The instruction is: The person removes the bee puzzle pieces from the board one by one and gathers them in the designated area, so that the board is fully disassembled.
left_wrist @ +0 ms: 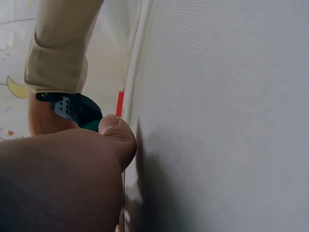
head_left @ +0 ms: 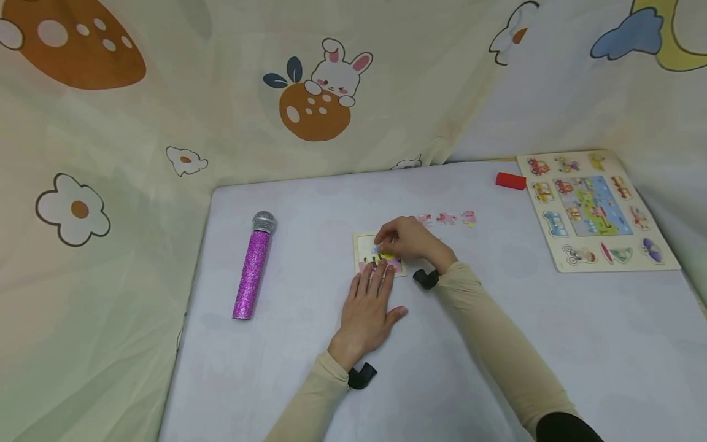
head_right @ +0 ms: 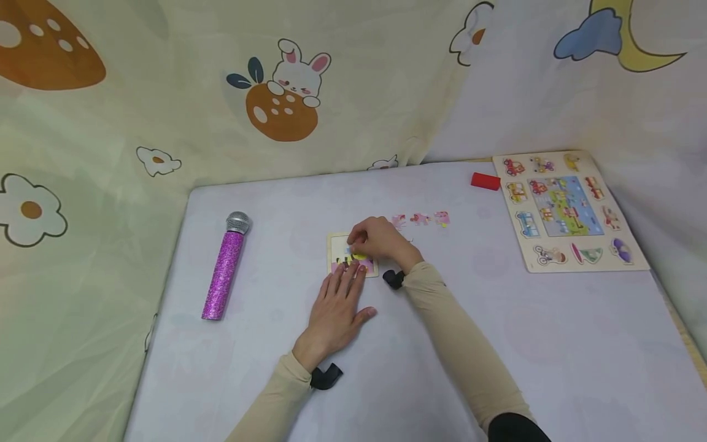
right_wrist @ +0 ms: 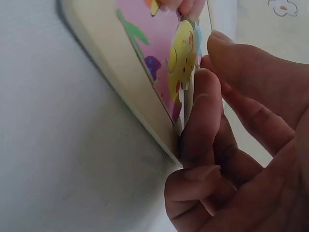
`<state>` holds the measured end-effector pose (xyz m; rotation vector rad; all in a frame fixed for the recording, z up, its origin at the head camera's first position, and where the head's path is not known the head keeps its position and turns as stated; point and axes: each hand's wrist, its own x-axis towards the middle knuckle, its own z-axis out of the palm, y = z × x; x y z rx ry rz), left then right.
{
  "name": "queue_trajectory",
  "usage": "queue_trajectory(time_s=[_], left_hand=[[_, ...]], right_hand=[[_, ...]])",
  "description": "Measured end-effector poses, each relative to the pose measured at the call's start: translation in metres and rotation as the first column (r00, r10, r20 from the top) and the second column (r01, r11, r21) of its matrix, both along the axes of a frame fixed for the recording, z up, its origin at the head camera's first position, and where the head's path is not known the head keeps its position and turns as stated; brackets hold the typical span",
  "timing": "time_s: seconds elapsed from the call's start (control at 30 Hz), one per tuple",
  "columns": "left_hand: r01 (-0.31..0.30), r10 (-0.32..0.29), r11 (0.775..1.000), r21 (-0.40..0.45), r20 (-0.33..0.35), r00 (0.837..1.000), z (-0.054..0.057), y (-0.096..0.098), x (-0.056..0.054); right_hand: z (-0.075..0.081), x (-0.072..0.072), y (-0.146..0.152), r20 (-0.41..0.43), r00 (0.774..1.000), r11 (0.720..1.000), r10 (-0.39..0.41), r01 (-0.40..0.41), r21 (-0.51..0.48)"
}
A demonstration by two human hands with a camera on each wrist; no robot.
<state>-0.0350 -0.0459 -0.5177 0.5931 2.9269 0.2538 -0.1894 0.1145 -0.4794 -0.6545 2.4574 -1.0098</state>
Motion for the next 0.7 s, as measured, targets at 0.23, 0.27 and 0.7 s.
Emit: queue_trajectory(time_s=[0.23, 0.27, 0.7], left_hand=[[0.004, -0.004, 1.0, 0.0, -0.011, 1.0, -0.0007, 0.0007, -0.0019], [0.002, -0.002, 1.0, 0.004, -0.013, 1.0, -0.0008, 0.0008, -0.0023], [-0.006, 0.006, 1.0, -0.007, -0.033, 0.999, -0.0007, 0.0013, -0.0035]], right_hand=[[-0.0008, -0.0004, -0.0025, 0.022, 1.0, 1.0, -0.014, 0.014, 0.014], [-0.0011, -0.0005, -0.0028, 0.02, 1.0, 1.0, -0.014, 0.013, 0.013], [-0.0021, 0.0002, -0.0046, 0.02, 0.999, 1.0, -0.03, 0.03, 0.007]])
